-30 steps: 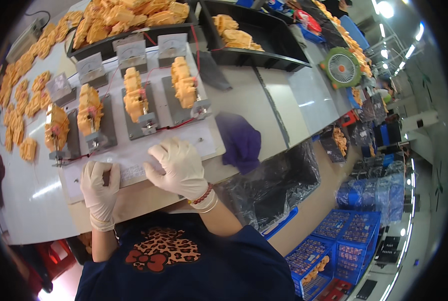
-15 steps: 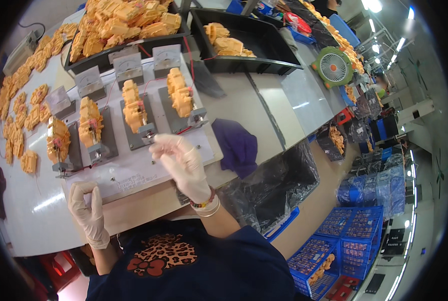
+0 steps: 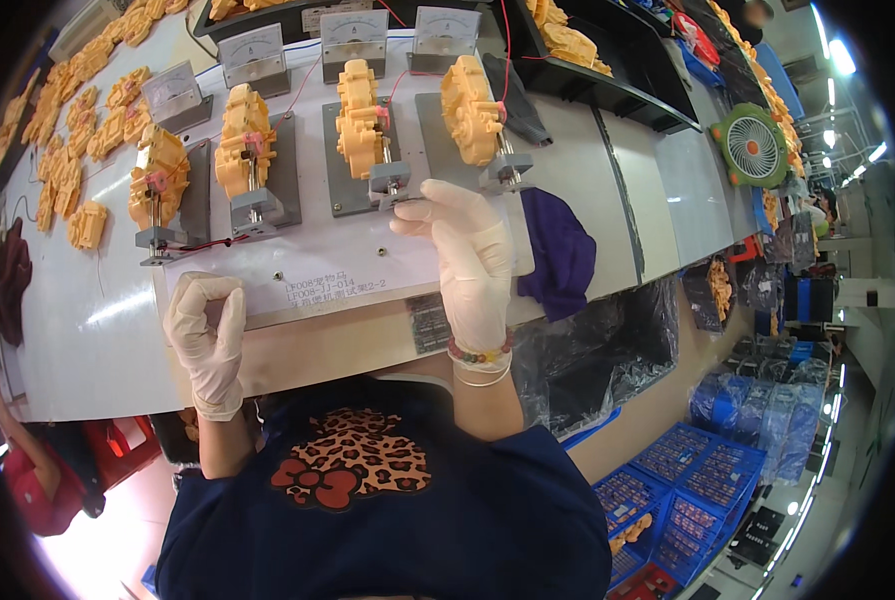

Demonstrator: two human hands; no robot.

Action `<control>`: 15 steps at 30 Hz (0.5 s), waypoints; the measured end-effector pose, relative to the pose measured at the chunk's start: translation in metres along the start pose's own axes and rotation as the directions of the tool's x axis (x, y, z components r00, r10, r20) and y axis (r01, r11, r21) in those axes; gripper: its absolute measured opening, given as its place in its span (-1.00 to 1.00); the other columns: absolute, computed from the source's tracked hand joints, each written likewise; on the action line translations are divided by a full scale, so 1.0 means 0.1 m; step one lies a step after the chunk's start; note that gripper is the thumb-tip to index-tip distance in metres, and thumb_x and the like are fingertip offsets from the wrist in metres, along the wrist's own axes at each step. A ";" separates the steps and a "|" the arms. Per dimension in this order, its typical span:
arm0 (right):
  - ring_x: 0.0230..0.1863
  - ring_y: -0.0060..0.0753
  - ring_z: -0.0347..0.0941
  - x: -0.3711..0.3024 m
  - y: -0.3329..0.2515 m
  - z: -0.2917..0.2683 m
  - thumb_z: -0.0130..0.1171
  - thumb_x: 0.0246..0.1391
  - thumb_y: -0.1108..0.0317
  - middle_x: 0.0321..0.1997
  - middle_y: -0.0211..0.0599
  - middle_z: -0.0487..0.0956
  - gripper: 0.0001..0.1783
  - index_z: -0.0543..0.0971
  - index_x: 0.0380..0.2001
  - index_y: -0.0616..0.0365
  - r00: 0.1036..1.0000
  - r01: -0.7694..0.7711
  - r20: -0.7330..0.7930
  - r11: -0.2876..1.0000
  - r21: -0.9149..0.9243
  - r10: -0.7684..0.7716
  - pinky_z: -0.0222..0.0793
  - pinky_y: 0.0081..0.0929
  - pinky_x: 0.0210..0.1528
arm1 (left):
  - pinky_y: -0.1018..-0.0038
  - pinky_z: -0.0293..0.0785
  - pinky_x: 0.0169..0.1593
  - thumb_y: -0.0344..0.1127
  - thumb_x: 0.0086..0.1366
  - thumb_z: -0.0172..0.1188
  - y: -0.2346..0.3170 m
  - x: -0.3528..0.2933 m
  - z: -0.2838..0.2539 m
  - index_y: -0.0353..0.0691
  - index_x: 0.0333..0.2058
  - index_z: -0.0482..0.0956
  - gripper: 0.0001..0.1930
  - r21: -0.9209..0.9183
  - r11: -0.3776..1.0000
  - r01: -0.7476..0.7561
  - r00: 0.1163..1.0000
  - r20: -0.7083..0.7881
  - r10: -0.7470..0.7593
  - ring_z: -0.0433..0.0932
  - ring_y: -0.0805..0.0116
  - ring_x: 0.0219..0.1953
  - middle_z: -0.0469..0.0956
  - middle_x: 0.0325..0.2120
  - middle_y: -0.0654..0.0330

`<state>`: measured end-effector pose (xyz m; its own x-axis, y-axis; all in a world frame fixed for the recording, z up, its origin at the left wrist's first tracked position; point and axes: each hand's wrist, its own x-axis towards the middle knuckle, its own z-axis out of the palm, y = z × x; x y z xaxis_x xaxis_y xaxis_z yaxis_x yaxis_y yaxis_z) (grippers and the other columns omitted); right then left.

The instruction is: Assembling and testing yellow plastic components on a workshop jig.

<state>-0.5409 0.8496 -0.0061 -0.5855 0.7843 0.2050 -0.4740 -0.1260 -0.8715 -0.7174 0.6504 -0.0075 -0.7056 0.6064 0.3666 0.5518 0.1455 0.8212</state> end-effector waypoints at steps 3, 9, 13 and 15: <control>-0.05 -0.28 0.60 -0.02 0.01 -0.01 -0.05 0.24 0.61 -0.07 -0.01 0.64 -0.63 0.47 0.11 0.35 1.000 -0.002 0.011 1.000 0.005 0.001 0.44 -0.31 0.16 | 0.46 0.42 -0.30 -0.56 0.04 0.32 0.00 0.00 0.00 -0.25 -0.43 0.61 -0.89 0.013 1.000 -0.003 1.000 0.010 0.002 0.50 0.31 -0.42 0.53 -0.48 0.18; -0.19 -0.40 0.56 -0.02 0.01 -0.07 -0.04 0.22 0.64 -0.21 -0.18 0.62 -0.69 0.50 0.01 0.33 0.999 0.002 0.045 0.998 0.066 -0.005 0.43 -0.43 0.01 | 0.44 0.42 -0.33 -0.55 0.03 0.32 0.03 0.02 0.01 -0.25 -0.44 0.61 -0.90 0.026 0.999 -0.026 1.000 0.017 0.026 0.50 0.30 -0.43 0.53 -0.49 0.19; -0.26 -0.45 0.51 -0.01 0.01 -0.08 -0.04 0.21 0.63 -0.23 -0.23 0.57 -0.72 0.50 -0.03 0.33 0.999 -0.015 0.038 0.989 0.150 0.009 0.40 -0.47 -0.03 | 0.44 0.41 -0.33 -0.55 0.03 0.33 0.02 0.02 0.02 -0.24 -0.45 0.61 -0.90 0.028 0.999 -0.039 0.999 0.013 0.039 0.50 0.30 -0.44 0.52 -0.50 0.19; -0.27 -0.46 0.47 -0.01 0.02 -0.09 -0.05 0.21 0.61 -0.20 -0.23 0.56 -0.73 0.50 -0.05 0.34 1.000 -0.025 0.011 0.987 0.158 0.023 0.39 -0.48 -0.03 | 0.44 0.41 -0.33 -0.55 0.03 0.33 0.02 0.03 0.02 -0.24 -0.45 0.61 -0.90 0.037 0.999 -0.039 0.999 0.014 0.038 0.50 0.30 -0.44 0.52 -0.50 0.19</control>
<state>-0.5354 0.8543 -0.0123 -0.6037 0.7743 0.1897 -0.5575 -0.2400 -0.7947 -0.7175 0.6543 -0.0052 -0.6775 0.6228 0.3914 0.5949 0.1510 0.7895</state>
